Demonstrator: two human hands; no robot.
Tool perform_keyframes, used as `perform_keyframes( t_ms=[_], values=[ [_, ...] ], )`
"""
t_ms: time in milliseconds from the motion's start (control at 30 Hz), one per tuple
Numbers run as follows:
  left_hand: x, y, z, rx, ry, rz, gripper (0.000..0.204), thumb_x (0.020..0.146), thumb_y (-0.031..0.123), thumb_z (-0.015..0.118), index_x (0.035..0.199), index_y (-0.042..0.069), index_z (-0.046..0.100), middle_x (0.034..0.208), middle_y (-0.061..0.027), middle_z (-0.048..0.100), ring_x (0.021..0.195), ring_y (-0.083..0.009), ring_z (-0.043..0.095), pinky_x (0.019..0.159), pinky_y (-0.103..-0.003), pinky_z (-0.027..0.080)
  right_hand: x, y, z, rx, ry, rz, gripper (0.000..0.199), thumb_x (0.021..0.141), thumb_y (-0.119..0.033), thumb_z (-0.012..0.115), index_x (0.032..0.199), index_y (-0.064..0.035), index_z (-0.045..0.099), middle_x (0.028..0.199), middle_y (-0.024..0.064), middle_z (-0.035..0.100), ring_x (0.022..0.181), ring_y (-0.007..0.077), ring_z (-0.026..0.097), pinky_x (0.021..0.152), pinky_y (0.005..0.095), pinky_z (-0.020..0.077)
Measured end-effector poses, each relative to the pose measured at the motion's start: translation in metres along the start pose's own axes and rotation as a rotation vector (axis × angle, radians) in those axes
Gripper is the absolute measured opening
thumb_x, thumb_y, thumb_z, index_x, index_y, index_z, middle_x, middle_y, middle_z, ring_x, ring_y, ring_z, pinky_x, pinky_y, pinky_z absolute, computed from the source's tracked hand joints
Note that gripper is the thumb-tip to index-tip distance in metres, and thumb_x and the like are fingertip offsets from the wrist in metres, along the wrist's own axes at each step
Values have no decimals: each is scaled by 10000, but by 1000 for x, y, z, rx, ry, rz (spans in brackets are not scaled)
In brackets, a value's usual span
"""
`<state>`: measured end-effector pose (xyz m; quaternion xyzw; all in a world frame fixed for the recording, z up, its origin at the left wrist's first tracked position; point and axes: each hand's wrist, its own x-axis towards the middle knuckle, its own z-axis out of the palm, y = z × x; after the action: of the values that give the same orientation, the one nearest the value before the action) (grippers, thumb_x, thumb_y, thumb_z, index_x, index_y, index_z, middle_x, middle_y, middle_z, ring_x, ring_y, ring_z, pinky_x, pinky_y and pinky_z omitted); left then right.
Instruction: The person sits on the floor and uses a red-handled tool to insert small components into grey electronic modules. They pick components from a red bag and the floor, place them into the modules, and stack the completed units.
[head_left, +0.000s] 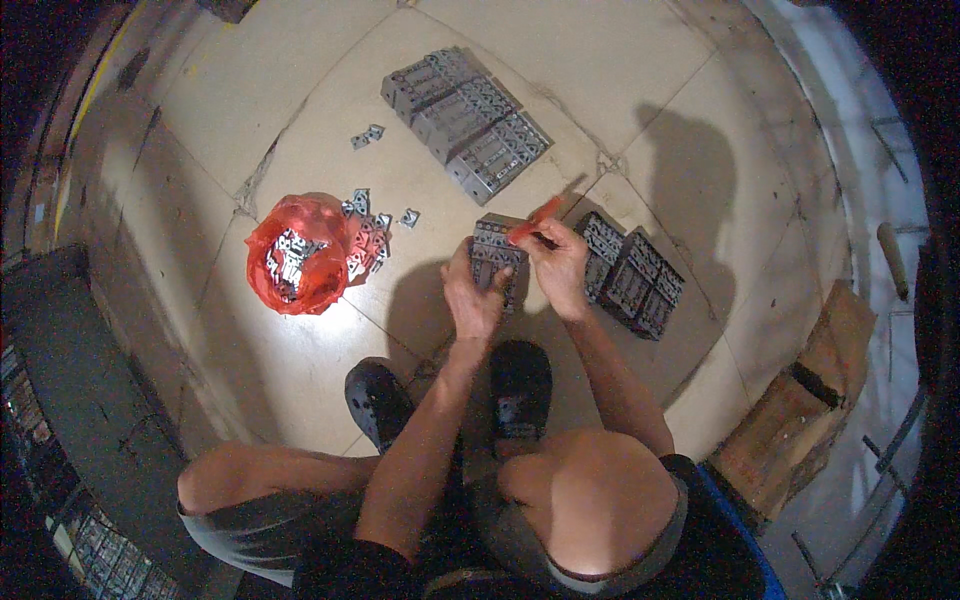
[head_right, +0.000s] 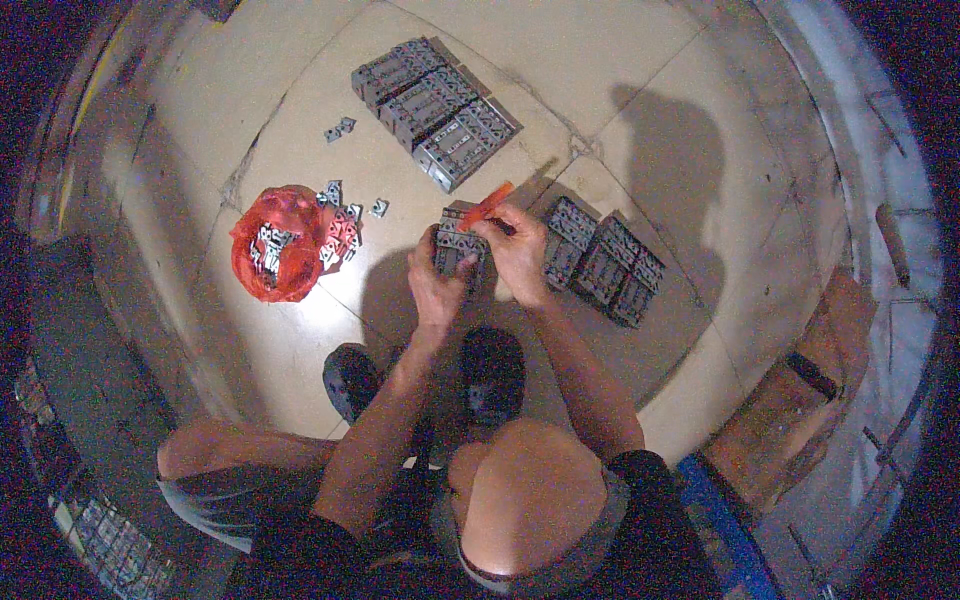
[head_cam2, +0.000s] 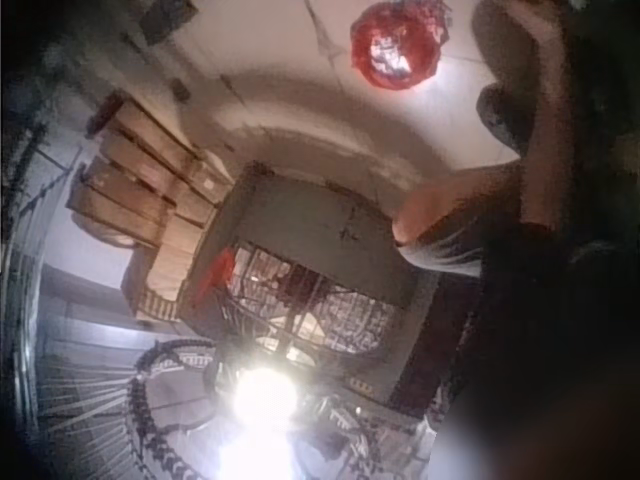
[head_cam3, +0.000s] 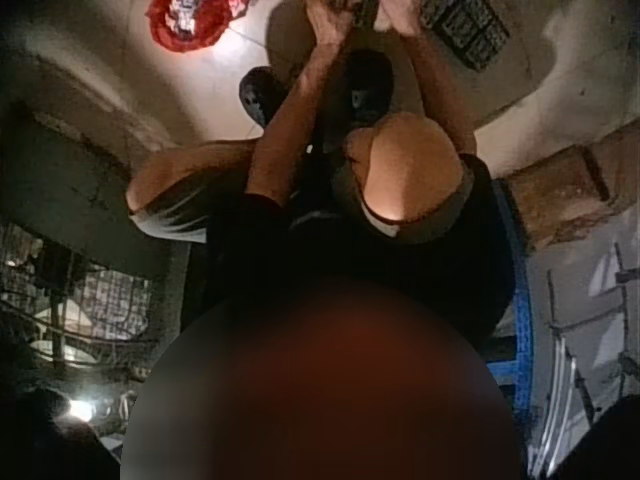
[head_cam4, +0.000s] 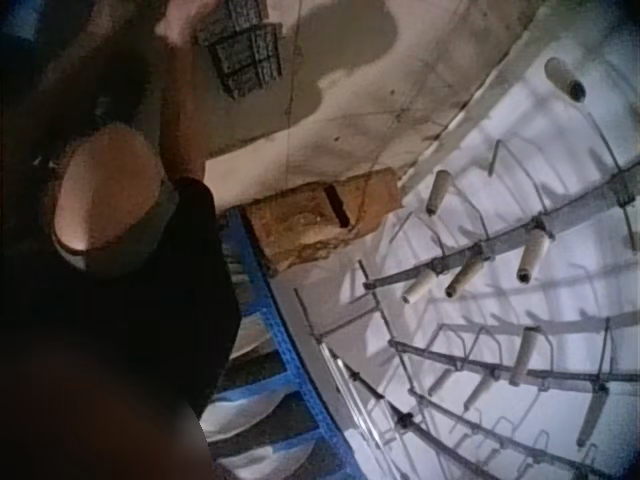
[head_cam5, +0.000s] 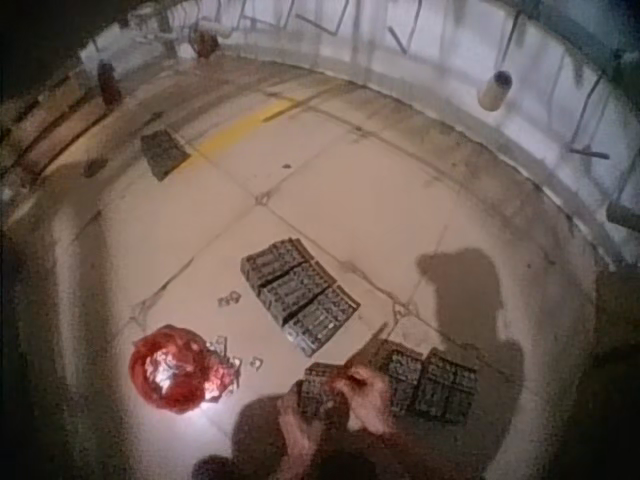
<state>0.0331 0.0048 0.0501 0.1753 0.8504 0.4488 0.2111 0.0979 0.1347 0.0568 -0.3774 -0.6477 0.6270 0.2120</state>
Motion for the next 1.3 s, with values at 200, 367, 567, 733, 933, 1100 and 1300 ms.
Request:
perform_keyframes(
  t_ms=[200,367,567,733,933,1100,1300],
  values=[
    [11,1,-8,50,25,179,659,698,63,859,1306,-2,613,1253,-201,651,1144,-418,564,980,-489,471,-5,-5,-3,-156,-32,-76,113,928,-31,741,1031,14,738,966,34,755,926,104,676,859,280,545],
    [34,6,-13,147,-96,494,543,709,39,797,1234,32,659,1220,-162,677,1156,-378,574,965,-478,467,-7,-9,4,-27,26,-142,127,909,-36,767,1019,15,730,926,17,744,892,83,658,799,277,537],
    [55,14,-8,145,-272,534,523,722,2,738,1235,82,678,1153,-138,681,1081,-358,608,954,-455,481,-10,-6,-4,-217,23,44,124,877,-42,751,996,-11,735,1029,110,733,925,186,692,793,324,563],
    [65,5,-4,131,-285,500,515,678,69,773,1189,82,714,1142,-143,682,1089,-349,612,956,-438,482,-30,5,-4,-380,-46,-371,132,849,68,699,972,28,727,1043,145,720,942,219,716,825,335,574],
    [65,1,0,80,-291,614,370,721,30,670,1085,84,713,965,-127,685,1014,-337,603,894,-451,438,-43,10,-5,-375,-61,-761,164,805,75,697,968,56,709,1046,174,710,1005,351,713,897,433,582],
    [69,9,2,-76,-276,454,387,749,-21,759,1123,29,678,938,-154,729,882,-361,708,809,-436,552,-38,-9,-6,-317,-9,-651,94,879,43,678,962,80,700,1052,172,719,1005,326,712,898,420,576],
    [62,12,-15,-162,-62,50,346,766,-21,771,1098,5,675,939,-153,764,832,-260,748,774,-366,579,-32,-23,-4,88,100,-392,94,892,119,678,979,83,677,1034,179,722,977,294,715,881,389,584]
  ],
)
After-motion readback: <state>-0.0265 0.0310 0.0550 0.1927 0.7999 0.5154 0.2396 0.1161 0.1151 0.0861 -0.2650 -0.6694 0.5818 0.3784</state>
